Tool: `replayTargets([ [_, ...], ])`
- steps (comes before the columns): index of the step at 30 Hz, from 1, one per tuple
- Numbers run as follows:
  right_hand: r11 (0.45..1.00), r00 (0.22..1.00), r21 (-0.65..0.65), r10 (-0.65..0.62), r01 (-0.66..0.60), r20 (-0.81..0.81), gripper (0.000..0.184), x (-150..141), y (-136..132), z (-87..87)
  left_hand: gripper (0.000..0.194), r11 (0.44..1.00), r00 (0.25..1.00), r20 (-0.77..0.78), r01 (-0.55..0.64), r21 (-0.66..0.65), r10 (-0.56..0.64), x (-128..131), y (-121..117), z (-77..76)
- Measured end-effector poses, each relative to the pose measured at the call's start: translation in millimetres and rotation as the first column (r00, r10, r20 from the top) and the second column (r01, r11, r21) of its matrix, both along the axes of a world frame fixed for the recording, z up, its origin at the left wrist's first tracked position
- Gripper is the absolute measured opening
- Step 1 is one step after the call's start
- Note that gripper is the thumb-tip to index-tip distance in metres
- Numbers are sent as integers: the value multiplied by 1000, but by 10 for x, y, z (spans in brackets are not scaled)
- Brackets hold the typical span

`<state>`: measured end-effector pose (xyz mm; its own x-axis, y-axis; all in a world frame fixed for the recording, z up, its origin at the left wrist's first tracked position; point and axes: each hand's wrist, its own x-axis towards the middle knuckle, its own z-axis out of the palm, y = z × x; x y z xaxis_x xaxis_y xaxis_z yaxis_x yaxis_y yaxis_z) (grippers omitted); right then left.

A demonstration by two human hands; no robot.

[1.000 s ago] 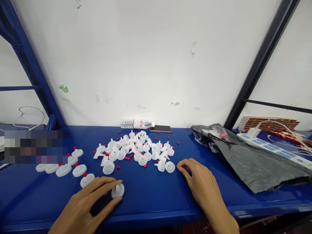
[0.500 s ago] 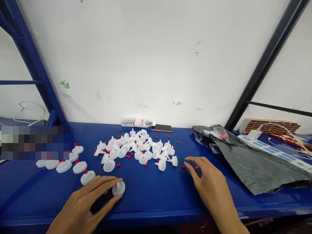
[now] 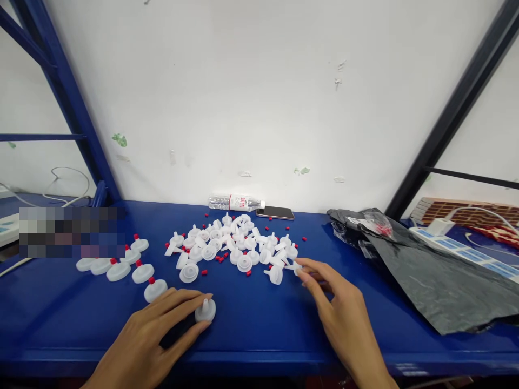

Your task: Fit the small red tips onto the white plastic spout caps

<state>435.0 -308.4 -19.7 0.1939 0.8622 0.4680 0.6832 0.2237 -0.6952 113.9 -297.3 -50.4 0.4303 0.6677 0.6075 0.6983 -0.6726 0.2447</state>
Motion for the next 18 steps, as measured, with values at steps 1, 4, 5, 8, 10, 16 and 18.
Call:
replayTargets([
  [1,997,996,24,72,-71,-45,31,-137,-18,33,27,1000,1000,-8,-2,0,2,5,-6,8],
  [4,951,938,53,310,-306,-155,22,-582,-36,131,29,1000,999,-36,-1,-15,1,2,-18,9],
  [5,933,914,49,360,-357,-189,18,-717,-31,156,30,1000,999,-39,8,-17,-8,-2,-20,3],
  [8,889,859,-1,442,-457,-259,8,-1017,-3,180,31,1000,999,-20,31,4,-31,-8,-19,-12],
  [10,859,834,-29,488,-512,-255,9,-1126,15,155,34,999,999,6,31,18,-31,-6,-16,-15],
  [16,841,840,-43,533,-539,-102,16,-1197,36,43,47,1000,997,70,-21,-13,22,-9,-23,-42],
  [18,842,842,-43,535,-538,-70,17,-1192,45,29,48,999,996,76,-42,-27,44,-11,-22,-55],
])
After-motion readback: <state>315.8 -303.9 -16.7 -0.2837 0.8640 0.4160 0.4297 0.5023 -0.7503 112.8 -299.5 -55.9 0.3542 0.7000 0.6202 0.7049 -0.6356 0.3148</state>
